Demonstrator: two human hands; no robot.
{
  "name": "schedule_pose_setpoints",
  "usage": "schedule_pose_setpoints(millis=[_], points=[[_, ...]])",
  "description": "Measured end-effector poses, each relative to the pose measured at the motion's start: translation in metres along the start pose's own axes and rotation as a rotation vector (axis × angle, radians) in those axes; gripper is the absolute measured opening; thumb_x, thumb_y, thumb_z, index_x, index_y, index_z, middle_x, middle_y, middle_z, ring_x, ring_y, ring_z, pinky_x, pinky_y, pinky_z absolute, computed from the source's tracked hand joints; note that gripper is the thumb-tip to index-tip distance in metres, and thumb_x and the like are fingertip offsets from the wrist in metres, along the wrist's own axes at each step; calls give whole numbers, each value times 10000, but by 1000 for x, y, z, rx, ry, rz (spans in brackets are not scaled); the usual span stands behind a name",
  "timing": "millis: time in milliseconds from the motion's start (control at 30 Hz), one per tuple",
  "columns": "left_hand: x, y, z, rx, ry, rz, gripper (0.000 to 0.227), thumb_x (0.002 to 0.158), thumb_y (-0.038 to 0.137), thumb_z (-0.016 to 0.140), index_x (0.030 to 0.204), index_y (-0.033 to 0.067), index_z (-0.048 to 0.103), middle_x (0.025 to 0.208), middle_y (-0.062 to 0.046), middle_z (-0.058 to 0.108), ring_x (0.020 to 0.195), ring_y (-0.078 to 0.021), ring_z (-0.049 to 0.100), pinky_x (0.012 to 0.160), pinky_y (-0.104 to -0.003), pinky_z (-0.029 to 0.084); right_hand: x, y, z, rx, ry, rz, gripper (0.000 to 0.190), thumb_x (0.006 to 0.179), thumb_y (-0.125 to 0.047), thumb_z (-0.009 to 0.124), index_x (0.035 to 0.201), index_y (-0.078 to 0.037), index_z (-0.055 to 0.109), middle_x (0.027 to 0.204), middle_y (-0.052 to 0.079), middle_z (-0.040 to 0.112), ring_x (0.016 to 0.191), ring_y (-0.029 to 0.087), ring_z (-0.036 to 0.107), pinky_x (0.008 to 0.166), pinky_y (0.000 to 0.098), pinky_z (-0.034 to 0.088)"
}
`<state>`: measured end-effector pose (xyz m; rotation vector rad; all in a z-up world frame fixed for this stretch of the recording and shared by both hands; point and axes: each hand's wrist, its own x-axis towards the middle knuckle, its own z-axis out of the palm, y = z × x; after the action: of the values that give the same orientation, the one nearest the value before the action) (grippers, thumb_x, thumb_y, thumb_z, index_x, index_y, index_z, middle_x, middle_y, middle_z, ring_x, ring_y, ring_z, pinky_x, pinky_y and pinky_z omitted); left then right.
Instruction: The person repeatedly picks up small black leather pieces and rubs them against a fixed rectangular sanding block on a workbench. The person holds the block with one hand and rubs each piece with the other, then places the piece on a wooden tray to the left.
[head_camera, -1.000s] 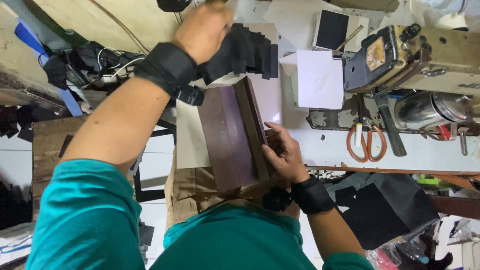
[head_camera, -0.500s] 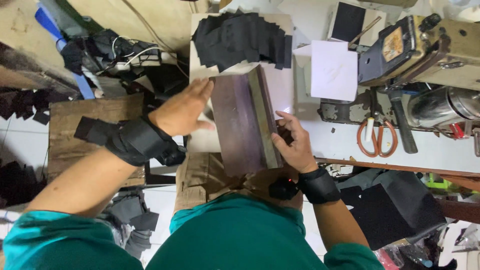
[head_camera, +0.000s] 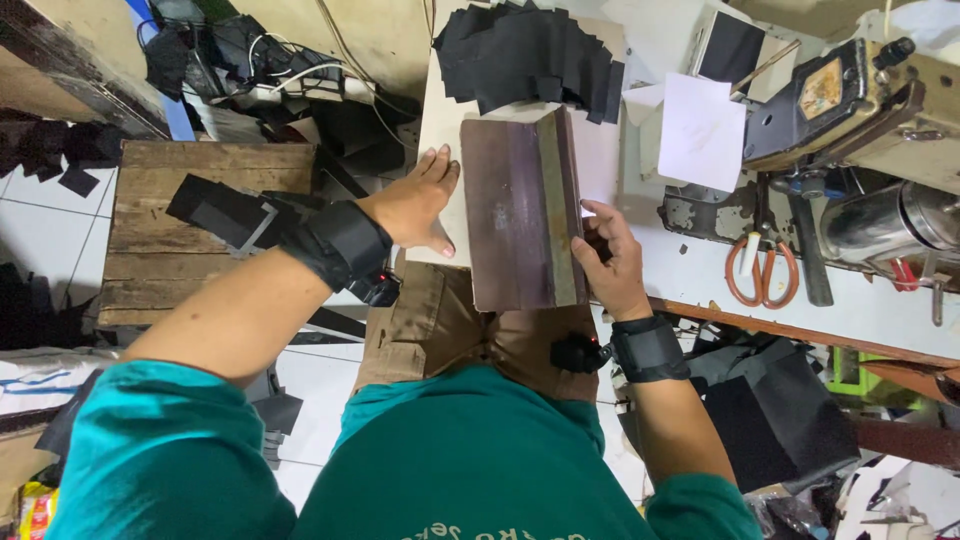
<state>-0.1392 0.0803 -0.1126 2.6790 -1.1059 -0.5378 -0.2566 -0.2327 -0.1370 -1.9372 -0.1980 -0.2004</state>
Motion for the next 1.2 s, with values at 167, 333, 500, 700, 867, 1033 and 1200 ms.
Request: schedule_pose_setpoints(millis=[167, 333, 500, 700, 867, 1033, 1200], points=[[2, -2, 3, 40, 8, 6, 1282, 681, 486, 904, 1493, -199, 186, 1568, -459, 102, 1512, -546, 101, 1257, -455, 178, 0, 3, 1, -9, -6, -48, 453, 984, -50, 635, 1423, -10, 527, 1023, 47, 683, 947, 116, 636, 867, 255, 508], [5, -1, 2, 57, 5, -5, 1288, 688, 496, 900, 1490, -200, 173, 1571, -449, 91, 1513, -536, 83, 1248, -472, 152, 3, 6, 0, -8, -34, -31, 447, 991, -35, 621, 1425, -14, 514, 1046, 36, 668, 974, 117, 638, 883, 253, 522], [-1, 0, 4, 17, 19, -19, 1278, 682, 478, 900, 1499, -197, 185, 1585, -443, 93, 1528, -519, 77, 1258, -471, 132, -4, 10, 2, -19, -45, -31, 447, 1014, -21, 619, 1450, -5, 521, 1027, 28, 614, 934, 114, 581, 857, 243, 488], [5, -4, 8, 70, 13, 9, 1286, 700, 504, 894, 1470, -240, 183, 1559, -475, 92, 1525, -525, 54, 1274, -475, 88, -1, 2, 2, -55, -42, -38, 433, 1025, -23, 604, 1449, 2, 521, 1039, 15, 630, 914, 104, 575, 834, 232, 476], [3, -5, 10, 51, 38, 36, 1309, 681, 511, 899, 1479, -236, 178, 1568, -476, 88, 1517, -546, 61, 1260, -481, 96, -2, 2, 2, -27, -35, -24, 427, 1043, -30, 588, 1458, 23, 501, 1105, 30, 644, 972, 106, 587, 880, 239, 480], [2, -1, 4, 42, 9, 17, 1311, 686, 495, 905, 1483, -230, 158, 1566, -471, 76, 1515, -540, 44, 1259, -474, 87, -3, 8, -1, -21, -39, -15, 422, 1059, -49, 597, 1461, 29, 494, 1146, 56, 664, 1012, 112, 601, 914, 245, 484], [-4, -3, 4, 3, -3, 17, 1331, 682, 490, 906, 1497, -217, 127, 1586, -447, 36, 1531, -503, 17, 1265, -453, 72, -2, 8, 0, -15, -56, -10, 413, 1078, -74, 610, 1461, 26, 489, 1167, 59, 661, 1051, 123, 606, 945, 258, 488]])
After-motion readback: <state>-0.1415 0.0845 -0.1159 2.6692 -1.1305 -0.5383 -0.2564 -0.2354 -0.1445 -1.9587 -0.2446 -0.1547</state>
